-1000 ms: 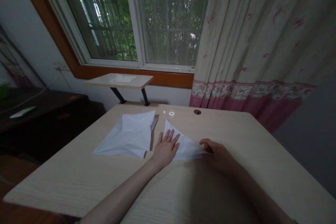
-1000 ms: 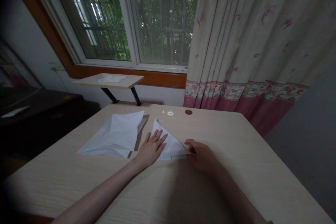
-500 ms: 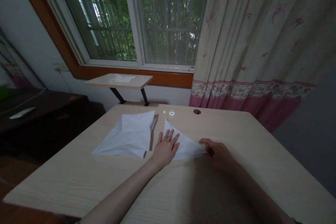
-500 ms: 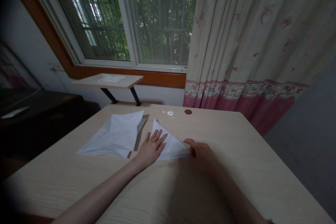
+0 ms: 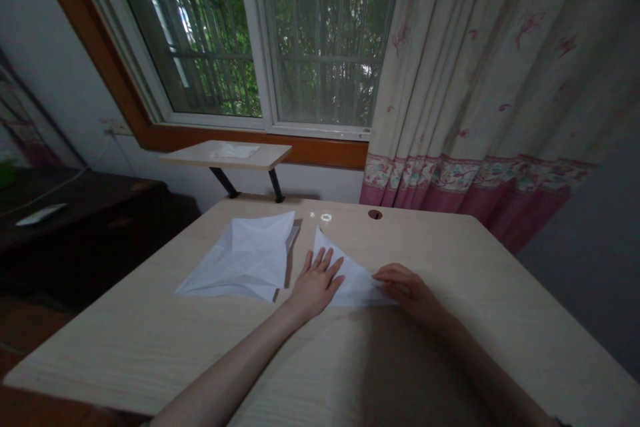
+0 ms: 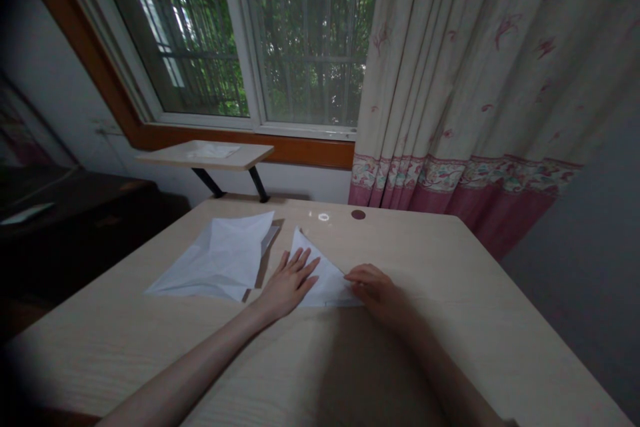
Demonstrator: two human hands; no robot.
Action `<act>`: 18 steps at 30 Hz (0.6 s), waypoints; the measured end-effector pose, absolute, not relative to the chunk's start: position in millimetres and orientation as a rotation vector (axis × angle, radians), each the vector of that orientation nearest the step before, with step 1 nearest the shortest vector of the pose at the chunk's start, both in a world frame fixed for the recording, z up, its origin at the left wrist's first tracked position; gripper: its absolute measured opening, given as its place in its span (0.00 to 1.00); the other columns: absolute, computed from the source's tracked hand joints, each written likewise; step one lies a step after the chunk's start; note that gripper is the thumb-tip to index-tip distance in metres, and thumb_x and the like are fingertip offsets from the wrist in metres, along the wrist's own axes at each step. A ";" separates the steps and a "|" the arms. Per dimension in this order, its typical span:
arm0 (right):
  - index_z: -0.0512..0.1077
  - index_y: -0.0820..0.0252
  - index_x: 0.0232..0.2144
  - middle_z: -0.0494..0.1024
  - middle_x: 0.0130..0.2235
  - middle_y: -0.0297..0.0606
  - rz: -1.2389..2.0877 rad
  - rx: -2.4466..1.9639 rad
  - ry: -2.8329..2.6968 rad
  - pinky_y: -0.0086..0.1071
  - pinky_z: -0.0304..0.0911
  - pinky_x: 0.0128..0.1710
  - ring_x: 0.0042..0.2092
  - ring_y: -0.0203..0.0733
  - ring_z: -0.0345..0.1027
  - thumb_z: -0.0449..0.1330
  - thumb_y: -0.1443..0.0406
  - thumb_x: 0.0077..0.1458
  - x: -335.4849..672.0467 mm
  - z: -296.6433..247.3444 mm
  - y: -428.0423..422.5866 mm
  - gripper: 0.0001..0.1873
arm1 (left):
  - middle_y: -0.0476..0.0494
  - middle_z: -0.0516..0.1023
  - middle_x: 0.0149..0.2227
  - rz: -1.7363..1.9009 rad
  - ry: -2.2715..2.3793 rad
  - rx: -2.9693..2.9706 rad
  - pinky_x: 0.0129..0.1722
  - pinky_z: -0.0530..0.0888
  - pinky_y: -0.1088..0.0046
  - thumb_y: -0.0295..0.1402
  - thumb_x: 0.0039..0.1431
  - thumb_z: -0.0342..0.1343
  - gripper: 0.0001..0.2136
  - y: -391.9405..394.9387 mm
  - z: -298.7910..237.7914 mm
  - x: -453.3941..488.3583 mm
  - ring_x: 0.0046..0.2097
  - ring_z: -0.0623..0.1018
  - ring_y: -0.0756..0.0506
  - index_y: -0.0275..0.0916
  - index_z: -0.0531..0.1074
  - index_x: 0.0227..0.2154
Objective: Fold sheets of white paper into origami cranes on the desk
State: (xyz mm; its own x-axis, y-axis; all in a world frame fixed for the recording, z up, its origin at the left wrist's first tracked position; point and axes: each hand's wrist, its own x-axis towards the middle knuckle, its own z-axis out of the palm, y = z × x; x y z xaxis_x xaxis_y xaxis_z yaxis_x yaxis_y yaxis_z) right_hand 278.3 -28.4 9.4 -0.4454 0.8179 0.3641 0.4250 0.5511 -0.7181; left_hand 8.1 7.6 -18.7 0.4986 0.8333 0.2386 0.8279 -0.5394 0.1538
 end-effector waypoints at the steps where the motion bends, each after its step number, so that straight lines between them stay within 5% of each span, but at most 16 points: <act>1: 0.75 0.54 0.45 0.77 0.44 0.43 0.730 -0.991 -2.066 0.40 0.66 0.47 0.46 0.46 0.71 0.53 0.54 0.65 278.0 8.4 -27.6 0.17 | 0.36 0.59 0.66 0.450 1.476 2.714 0.66 0.50 0.46 0.44 0.70 0.43 0.21 7.3 -18.3 8.1 0.68 0.55 0.35 0.45 0.63 0.62; 9: 0.77 0.55 0.41 0.78 0.42 0.43 0.706 -1.019 -1.975 0.40 0.68 0.45 0.45 0.46 0.72 0.56 0.53 0.62 279.0 0.5 -23.2 0.15 | 0.39 0.59 0.66 0.427 1.177 2.830 0.66 0.47 0.45 0.48 0.70 0.40 0.23 2.3 -9.3 7.2 0.68 0.57 0.38 0.48 0.60 0.63; 18: 0.76 0.55 0.41 0.78 0.42 0.43 0.598 -1.043 -2.016 0.42 0.68 0.47 0.45 0.46 0.72 0.54 0.58 0.64 278.4 -1.6 -23.7 0.12 | 0.38 0.64 0.63 0.454 1.015 2.824 0.65 0.48 0.43 0.53 0.63 0.51 0.26 -3.7 5.0 9.1 0.63 0.63 0.35 0.50 0.64 0.61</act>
